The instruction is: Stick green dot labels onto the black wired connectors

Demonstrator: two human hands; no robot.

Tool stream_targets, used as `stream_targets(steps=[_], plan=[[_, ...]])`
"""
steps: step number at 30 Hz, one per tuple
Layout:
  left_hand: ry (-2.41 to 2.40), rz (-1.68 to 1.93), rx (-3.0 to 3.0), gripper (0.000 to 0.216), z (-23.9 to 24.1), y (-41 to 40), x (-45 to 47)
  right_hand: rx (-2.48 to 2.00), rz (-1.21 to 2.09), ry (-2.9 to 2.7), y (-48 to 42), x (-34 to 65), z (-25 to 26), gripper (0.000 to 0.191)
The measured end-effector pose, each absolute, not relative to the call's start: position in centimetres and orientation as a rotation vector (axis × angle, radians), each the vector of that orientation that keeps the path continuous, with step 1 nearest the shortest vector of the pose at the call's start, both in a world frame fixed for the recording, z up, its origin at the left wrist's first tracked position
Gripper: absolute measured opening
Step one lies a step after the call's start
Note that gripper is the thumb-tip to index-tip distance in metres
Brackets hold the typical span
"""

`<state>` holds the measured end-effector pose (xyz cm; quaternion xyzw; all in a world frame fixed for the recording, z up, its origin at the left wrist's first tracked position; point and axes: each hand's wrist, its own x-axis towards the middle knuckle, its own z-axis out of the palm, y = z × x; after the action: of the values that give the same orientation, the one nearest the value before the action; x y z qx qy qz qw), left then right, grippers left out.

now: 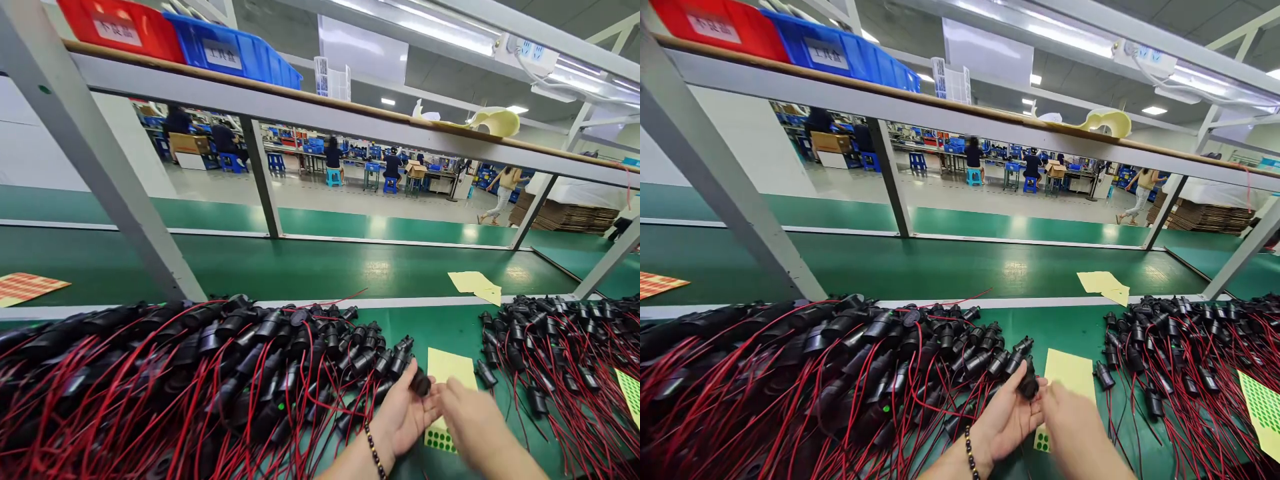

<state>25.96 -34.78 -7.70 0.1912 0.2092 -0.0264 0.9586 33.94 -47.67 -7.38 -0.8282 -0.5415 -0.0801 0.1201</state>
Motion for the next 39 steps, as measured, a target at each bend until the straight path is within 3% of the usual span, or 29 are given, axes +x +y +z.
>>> stream_targets(steps=[3, 5, 14, 21, 33, 39], plan=[[0.435, -0.098, 0.522, 0.021, -8.4, -34.8, 24.9, -2.119, -0.061, -1.557, -51.2, 31.9, -10.2, 0.012], [0.437, -0.149, 0.634, 0.025, -9.4, -35.2, 24.2, -2.107, 0.065, -1.350, -52.6, 32.3, -11.0, 0.021], [0.508, -0.207, 0.844, 0.032, -12.9, -36.4, 23.7, -2.594, 0.203, -1.362, -50.8, 35.2, -13.3, 0.026], [0.531, -0.199, 0.858, 0.036, -13.7, -36.4, 23.6, -2.652, 0.128, -1.404, -49.9, 34.6, -14.2, 0.023], [0.542, -0.223, 0.933, 0.038, -13.9, -36.6, 23.5, -2.461, 0.079, -1.360, -50.1, 34.8, -15.2, 0.023], [0.449, -0.191, 1.019, 0.038, -14.2, -37.1, 22.9, -2.034, 0.135, -1.091, -51.5, 35.1, -14.8, 0.013]])
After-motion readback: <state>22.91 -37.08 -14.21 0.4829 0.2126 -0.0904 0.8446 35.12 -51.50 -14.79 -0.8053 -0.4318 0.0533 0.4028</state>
